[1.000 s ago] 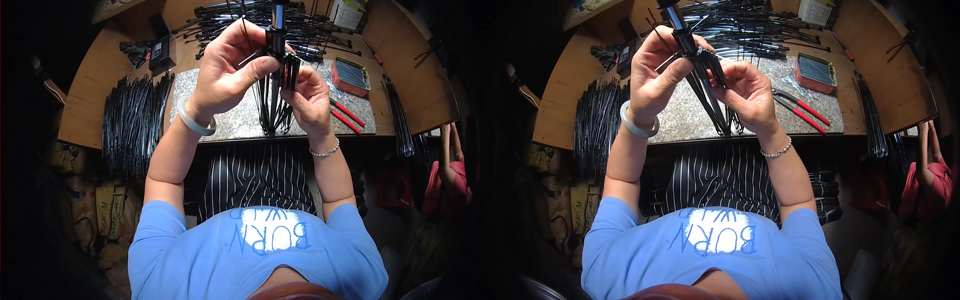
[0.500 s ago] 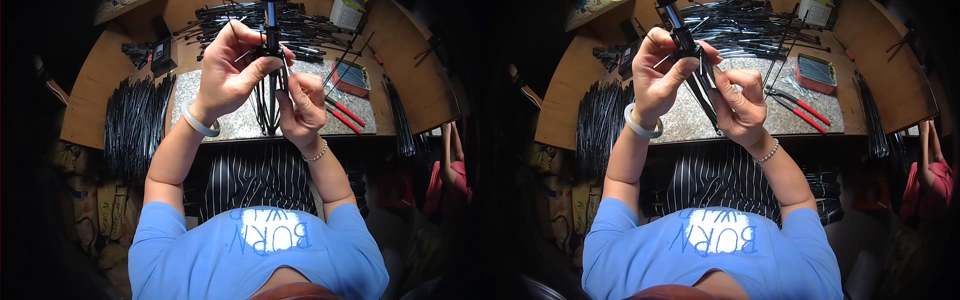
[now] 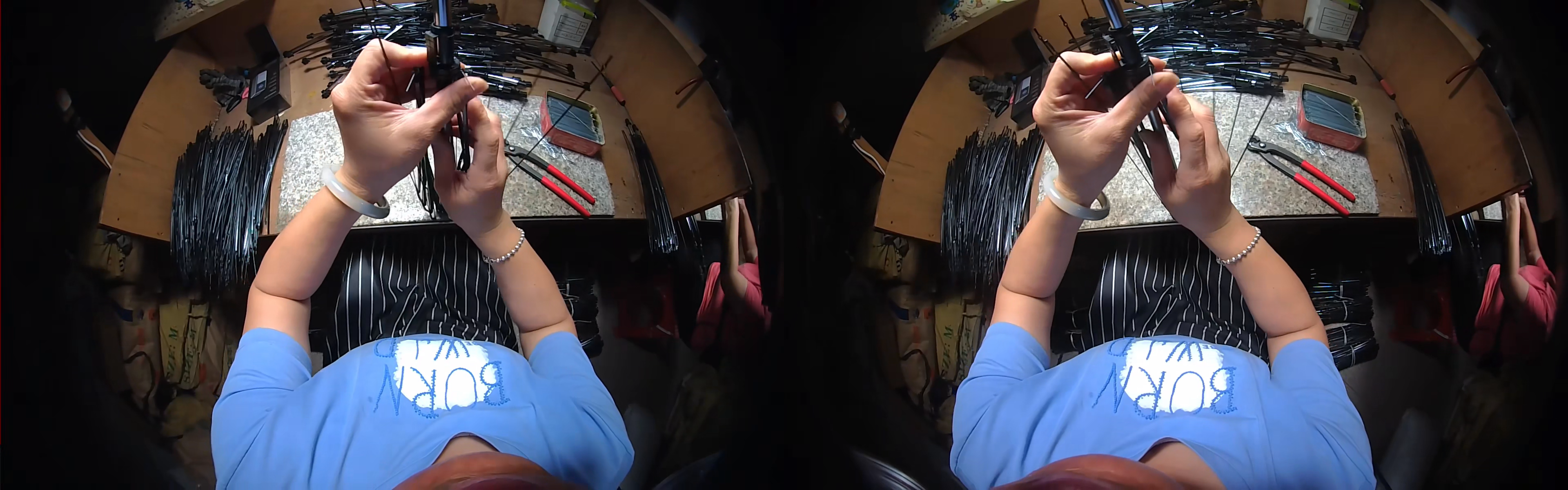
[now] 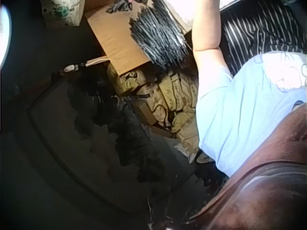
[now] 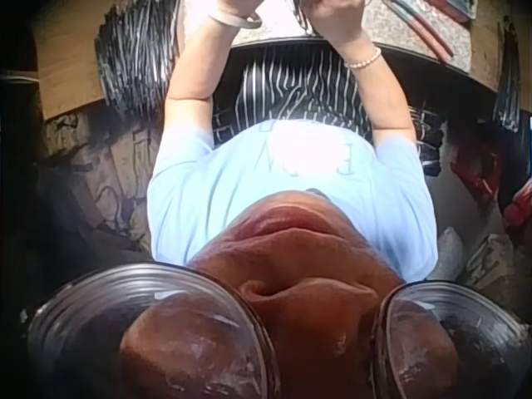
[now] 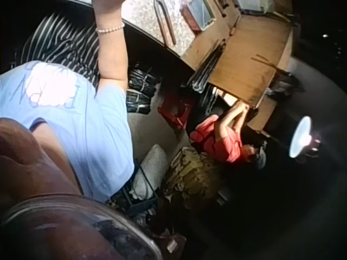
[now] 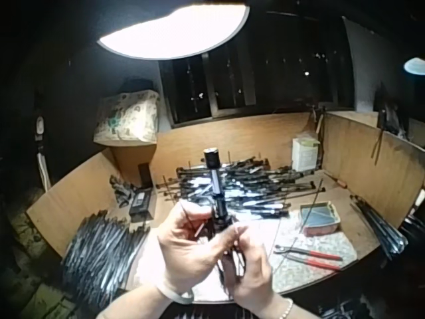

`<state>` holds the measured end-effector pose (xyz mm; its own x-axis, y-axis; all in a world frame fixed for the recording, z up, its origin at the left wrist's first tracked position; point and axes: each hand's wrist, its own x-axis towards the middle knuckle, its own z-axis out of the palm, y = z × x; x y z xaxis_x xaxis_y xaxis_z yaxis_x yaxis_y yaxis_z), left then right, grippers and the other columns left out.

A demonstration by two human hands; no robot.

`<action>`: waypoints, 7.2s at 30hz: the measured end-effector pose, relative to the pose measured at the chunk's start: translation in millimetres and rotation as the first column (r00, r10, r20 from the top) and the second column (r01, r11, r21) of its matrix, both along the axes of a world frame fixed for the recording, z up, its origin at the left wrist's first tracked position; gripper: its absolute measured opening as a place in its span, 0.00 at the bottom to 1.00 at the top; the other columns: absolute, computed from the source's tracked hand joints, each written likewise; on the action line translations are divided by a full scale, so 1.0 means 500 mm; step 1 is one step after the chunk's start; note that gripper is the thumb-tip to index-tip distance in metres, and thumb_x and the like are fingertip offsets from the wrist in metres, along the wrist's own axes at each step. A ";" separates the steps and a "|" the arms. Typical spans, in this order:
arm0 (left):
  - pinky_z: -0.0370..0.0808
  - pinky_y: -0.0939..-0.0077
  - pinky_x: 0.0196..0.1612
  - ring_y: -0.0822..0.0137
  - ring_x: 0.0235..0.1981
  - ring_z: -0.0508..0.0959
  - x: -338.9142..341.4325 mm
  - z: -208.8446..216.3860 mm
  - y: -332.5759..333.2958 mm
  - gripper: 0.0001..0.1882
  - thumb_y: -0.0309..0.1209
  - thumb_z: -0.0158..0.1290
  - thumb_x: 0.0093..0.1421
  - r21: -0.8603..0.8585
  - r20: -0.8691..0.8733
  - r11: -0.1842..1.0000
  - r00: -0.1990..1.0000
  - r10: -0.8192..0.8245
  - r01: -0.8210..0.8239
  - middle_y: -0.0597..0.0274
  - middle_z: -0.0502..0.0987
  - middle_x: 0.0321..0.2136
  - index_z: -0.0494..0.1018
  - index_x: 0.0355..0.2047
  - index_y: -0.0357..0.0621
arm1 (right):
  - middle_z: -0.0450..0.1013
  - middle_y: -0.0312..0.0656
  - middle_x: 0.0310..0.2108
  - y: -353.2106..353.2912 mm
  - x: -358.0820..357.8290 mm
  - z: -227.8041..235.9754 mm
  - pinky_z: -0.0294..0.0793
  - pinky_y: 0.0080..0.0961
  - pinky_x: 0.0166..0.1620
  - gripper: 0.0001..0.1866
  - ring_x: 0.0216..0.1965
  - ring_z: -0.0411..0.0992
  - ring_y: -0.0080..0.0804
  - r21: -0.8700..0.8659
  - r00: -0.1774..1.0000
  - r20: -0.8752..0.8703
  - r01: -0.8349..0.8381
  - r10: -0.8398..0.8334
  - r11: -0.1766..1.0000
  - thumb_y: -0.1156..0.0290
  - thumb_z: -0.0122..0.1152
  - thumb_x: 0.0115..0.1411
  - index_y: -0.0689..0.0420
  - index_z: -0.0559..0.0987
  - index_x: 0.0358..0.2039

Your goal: Assembling and securing bundles of black flexible strips into plastic hubs using pliers.

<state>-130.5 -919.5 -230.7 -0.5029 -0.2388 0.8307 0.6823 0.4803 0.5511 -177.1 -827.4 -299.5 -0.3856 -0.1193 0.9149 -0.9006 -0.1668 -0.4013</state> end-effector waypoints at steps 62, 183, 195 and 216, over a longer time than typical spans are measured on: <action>0.75 0.79 0.45 0.68 0.42 0.76 -0.030 0.011 -0.013 0.20 0.24 0.45 0.62 -0.129 0.258 0.982 0.961 -0.098 0.135 0.54 0.74 0.43 0.62 0.55 0.36 | 0.69 0.38 0.39 0.028 -0.055 0.013 0.68 0.06 0.28 0.08 0.21 0.62 0.12 -0.285 0.700 0.456 -0.470 0.550 0.835 0.80 0.62 0.52 0.63 0.74 0.33; 0.54 0.89 0.11 0.83 0.09 0.60 0.096 -0.147 0.023 0.08 0.29 0.51 0.60 0.556 0.507 0.819 0.839 -0.195 -0.146 0.72 0.66 0.08 0.77 0.34 0.37 | 0.68 0.38 0.40 0.260 -0.017 0.079 0.68 0.17 0.28 0.21 0.27 0.66 0.25 0.529 0.723 -0.677 0.607 -0.136 0.593 0.74 0.68 0.40 0.45 0.81 0.39; 0.51 0.91 0.09 0.85 0.06 0.56 0.089 -0.156 0.025 0.12 0.31 0.48 0.62 0.499 0.564 0.855 0.801 -0.198 -0.140 0.75 0.61 0.07 0.75 0.41 0.35 | 0.71 0.39 0.38 0.263 -0.027 0.121 0.62 0.16 0.24 0.09 0.25 0.65 0.22 0.419 0.504 -0.863 0.729 -0.012 0.541 0.70 0.65 0.48 0.51 0.80 0.33; 0.54 0.90 0.14 0.84 0.12 0.59 0.100 -0.140 0.029 0.11 0.22 0.50 0.57 0.450 0.402 0.892 0.883 -0.242 0.040 0.73 0.70 0.14 0.77 0.40 0.40 | 0.69 0.43 0.17 0.278 -0.010 0.063 0.68 0.19 0.17 0.28 0.11 0.64 0.28 0.385 0.413 0.907 -0.892 0.079 0.237 0.85 0.54 0.42 0.64 0.64 0.47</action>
